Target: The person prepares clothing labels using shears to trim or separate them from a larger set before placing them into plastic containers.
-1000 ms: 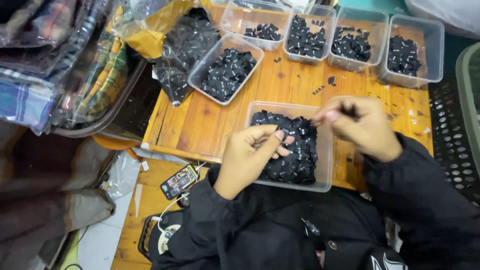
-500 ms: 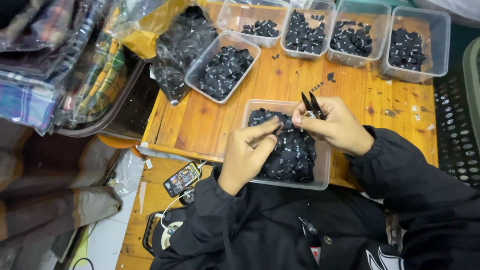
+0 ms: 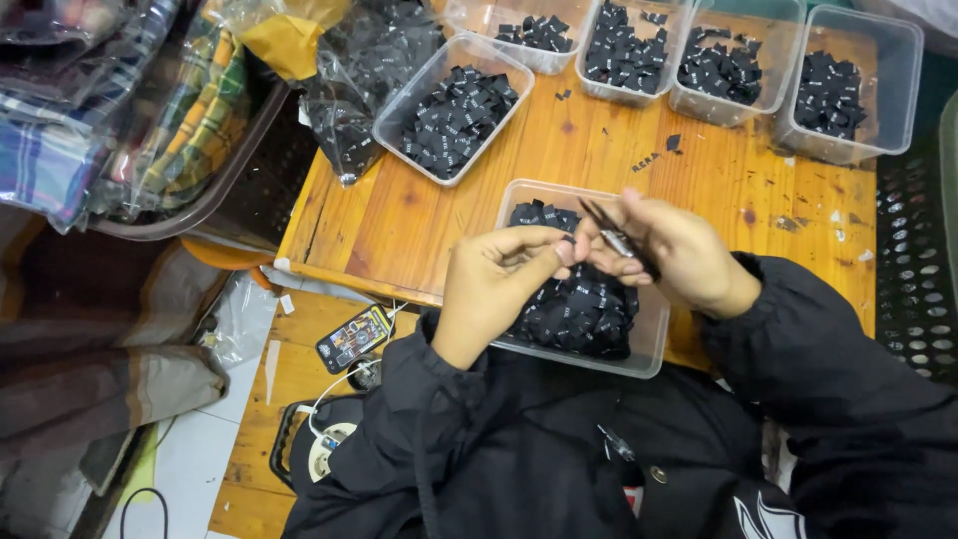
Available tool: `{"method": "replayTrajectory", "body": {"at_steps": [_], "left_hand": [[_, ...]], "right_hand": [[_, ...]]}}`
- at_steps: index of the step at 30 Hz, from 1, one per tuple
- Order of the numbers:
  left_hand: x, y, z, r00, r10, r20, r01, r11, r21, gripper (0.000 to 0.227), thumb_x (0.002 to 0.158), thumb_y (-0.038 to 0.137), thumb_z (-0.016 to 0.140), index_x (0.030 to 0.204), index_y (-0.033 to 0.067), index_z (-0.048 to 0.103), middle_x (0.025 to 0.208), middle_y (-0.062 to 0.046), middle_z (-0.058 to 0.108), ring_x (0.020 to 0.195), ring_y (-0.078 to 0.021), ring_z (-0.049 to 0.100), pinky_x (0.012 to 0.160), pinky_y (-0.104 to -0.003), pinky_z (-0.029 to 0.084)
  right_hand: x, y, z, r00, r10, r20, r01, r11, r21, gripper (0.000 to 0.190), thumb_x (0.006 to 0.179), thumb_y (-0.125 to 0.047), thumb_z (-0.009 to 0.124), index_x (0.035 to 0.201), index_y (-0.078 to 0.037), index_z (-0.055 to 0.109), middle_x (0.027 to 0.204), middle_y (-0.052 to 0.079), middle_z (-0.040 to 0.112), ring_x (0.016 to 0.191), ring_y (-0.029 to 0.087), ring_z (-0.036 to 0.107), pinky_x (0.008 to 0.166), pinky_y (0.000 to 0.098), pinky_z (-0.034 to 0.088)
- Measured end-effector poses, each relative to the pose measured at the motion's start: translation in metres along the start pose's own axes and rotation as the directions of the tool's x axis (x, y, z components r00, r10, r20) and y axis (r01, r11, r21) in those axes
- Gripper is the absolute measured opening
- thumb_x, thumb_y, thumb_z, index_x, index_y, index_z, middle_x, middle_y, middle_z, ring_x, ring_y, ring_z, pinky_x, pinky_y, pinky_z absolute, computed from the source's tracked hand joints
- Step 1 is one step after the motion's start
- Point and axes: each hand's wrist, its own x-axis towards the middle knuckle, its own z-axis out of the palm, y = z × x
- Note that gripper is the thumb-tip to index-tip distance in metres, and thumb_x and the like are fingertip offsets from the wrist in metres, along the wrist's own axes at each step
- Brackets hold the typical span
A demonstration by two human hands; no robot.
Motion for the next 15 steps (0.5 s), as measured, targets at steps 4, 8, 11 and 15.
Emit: {"method": "replayTrajectory", "body": {"at_steps": [4, 8, 11, 15], "left_hand": [[0.003, -0.007, -0.003, 1.000, -0.009, -0.012, 0.009, 1.000, -0.012, 0.014, 0.077, 0.005, 0.062, 0.090, 0.0004, 0.064, 0.071, -0.013, 0.066, 0.066, -0.0152, 0.065, 0.063, -0.022, 0.054], [0.004, -0.004, -0.002, 1.000, -0.001, -0.012, 0.001, 0.999, -0.046, 0.014, 0.079, 0.006, 0.060, 0.091, -0.0006, 0.064, 0.071, -0.014, 0.066, 0.064, -0.0147, 0.065, 0.062, -0.022, 0.053], [0.004, -0.008, -0.005, 1.000, -0.008, -0.013, 0.007, 0.999, -0.043, 0.015, 0.079, 0.005, 0.059, 0.092, -0.0020, 0.063, 0.071, -0.014, 0.066, 0.062, -0.0137, 0.064, 0.060, -0.022, 0.053], [0.004, -0.005, -0.005, 1.000, -0.001, -0.002, 0.001, 0.999, -0.050, 0.015, 0.078, 0.005, 0.060, 0.090, -0.0033, 0.063, 0.069, -0.016, 0.065, 0.058, -0.0148, 0.064, 0.057, -0.021, 0.053]], "right_hand": [[0.004, 0.009, 0.006, 0.999, -0.001, -0.046, 0.005, 0.995, 0.097, 0.032, 0.088, -0.019, 0.041, 0.076, 0.009, 0.051, 0.055, 0.009, 0.040, 0.041, 0.008, 0.036, 0.028, 0.0182, 0.029], [0.008, 0.017, -0.001, 0.990, 0.133, 0.054, -0.136, 0.989, 0.059, 0.038, 0.091, -0.028, 0.039, 0.072, 0.003, 0.048, 0.055, -0.001, 0.031, 0.041, 0.004, 0.032, 0.028, 0.0151, 0.026], [0.007, 0.018, -0.001, 0.986, 0.138, 0.091, -0.141, 0.990, 0.022, 0.040, 0.092, -0.032, 0.037, 0.072, 0.001, 0.046, 0.055, -0.002, 0.029, 0.041, 0.005, 0.032, 0.028, 0.0154, 0.026], [0.007, 0.014, 0.000, 0.985, 0.139, 0.105, -0.139, 0.990, -0.009, 0.042, 0.093, -0.034, 0.035, 0.071, 0.000, 0.045, 0.054, -0.002, 0.028, 0.040, 0.005, 0.030, 0.028, 0.0151, 0.024]]}}
